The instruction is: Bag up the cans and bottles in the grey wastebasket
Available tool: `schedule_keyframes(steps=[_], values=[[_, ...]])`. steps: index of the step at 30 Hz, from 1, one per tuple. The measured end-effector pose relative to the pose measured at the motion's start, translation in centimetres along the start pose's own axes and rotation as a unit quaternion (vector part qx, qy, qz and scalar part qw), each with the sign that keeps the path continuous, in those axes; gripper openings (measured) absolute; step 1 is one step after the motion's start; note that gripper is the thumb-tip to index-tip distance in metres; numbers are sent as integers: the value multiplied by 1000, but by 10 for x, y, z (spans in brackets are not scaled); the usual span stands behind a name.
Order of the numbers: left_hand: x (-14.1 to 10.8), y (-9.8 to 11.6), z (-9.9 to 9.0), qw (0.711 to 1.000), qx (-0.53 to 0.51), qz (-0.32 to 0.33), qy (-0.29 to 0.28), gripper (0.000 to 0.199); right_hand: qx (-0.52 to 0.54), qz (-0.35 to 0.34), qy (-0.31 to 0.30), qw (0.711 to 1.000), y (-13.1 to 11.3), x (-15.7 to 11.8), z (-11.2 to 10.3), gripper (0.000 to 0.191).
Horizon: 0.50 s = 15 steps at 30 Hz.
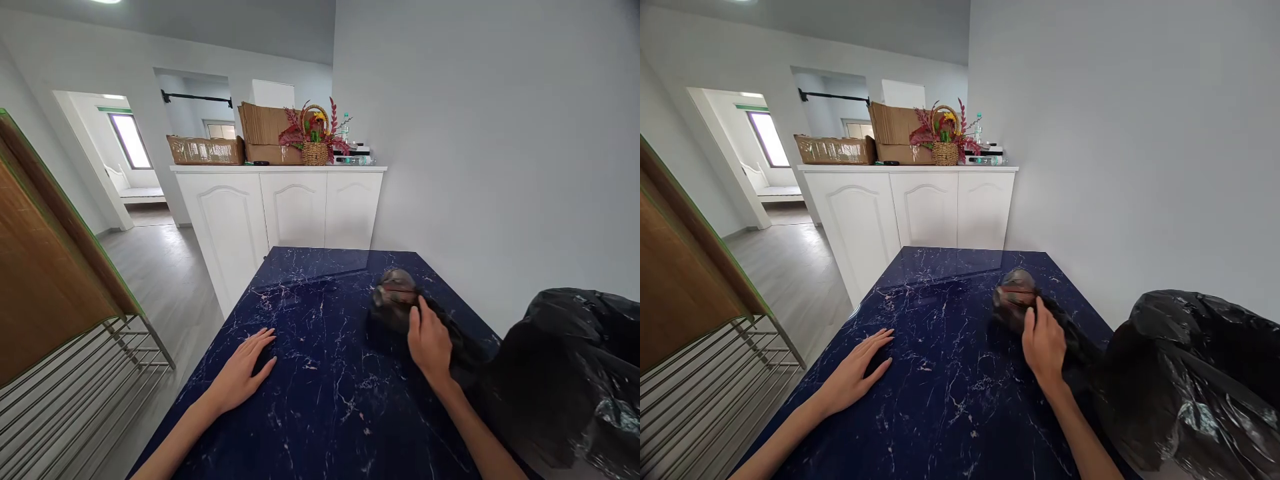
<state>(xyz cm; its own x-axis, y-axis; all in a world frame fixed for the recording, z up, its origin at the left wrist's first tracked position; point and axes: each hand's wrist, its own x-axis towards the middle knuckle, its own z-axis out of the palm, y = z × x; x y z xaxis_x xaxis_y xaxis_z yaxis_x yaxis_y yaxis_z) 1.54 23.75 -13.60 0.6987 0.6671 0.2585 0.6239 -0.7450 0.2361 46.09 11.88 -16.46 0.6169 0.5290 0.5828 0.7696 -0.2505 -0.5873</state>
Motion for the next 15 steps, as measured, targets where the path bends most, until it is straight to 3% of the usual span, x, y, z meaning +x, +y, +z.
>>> schedule_keyframes(steps=[3,6,10,15], values=[[0,1,0,1000,-5,-3,6,53,64,-84,-78,991,-29,-19,3,59],[0,2,0,1000,-8,2,17,52,139,-137,-89,977,-46,-29,-2,46],[0,2,-1,1000,-6,12,20,50,170,-59,-66,981,-41,-25,-3,43],[15,4,3,998,-16,40,34,42,205,18,-121,971,-37,-15,13,49]])
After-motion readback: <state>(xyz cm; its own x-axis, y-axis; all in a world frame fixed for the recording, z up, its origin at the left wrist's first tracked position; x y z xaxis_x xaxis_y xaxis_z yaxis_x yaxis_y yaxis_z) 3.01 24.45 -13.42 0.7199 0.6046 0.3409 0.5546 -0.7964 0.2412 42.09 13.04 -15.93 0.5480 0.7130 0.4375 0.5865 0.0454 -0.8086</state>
